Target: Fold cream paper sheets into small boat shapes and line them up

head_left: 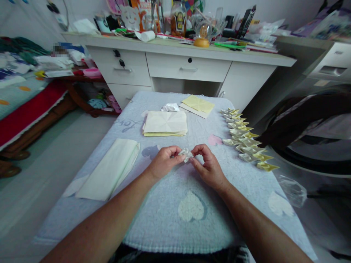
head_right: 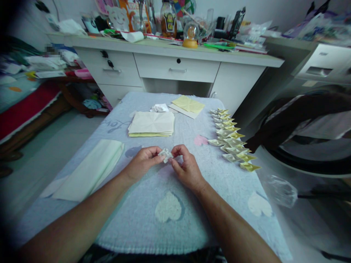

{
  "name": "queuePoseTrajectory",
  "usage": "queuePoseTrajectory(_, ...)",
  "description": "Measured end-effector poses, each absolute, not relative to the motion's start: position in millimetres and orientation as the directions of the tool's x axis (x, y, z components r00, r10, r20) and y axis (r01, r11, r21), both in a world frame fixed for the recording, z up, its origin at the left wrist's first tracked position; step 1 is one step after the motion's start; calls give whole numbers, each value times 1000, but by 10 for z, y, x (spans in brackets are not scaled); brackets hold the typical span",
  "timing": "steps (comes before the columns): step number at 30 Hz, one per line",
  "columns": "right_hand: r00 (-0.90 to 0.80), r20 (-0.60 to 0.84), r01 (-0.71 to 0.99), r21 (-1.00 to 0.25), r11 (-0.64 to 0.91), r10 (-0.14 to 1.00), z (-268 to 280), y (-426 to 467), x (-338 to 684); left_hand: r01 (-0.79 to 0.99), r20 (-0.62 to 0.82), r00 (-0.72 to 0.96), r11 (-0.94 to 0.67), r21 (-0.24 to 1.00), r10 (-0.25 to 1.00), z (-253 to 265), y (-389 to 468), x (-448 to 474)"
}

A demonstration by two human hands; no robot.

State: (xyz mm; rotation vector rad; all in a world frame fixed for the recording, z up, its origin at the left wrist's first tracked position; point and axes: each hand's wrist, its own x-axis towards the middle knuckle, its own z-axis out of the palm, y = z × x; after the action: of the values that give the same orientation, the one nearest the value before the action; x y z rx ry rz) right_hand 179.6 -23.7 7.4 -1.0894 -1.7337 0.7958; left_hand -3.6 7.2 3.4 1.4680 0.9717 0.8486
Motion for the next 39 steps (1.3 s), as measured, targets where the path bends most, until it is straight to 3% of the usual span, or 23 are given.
queuePoseTrajectory(4, -205, 342, 385, -834, 396, 917, 63, -233, 1807, 184, 42, 396, -124, 975, 917, -11, 74, -32)
queuePoseTrajectory(9, -201, 342, 440, -806, 397, 918, 15, -214, 1819, 70, 221, 283, -250, 966, 933, -27, 68, -11)
queuePoseTrajectory(13, -200, 351, 465, -788, 404, 915, -21, -207, 1827, 208, 277, 364, -368, 906, 889, 38, 51, -13)
queuePoseTrajectory(27, -267, 386, 588, -661, 467, 883, 53, -210, 1813, 260, 262, 297, -342, 903, 918, 70, 11, 3)
queuePoseTrajectory(31, -235, 323, 517, -757, 400, 917, 51, -212, 1803, 269, 263, 279, -338, 902, 924, 69, 6, 10)
queuePoseTrajectory(35, -185, 259, 308, -901, 306, 948, 30, -211, 1794, 252, 241, 257, -306, 918, 936, 51, 12, 5)
queuePoseTrajectory(39, -230, 200, 273, -926, 260, 953, 52, -214, 1786, 218, 218, 250, -274, 937, 943, 35, 20, -10)
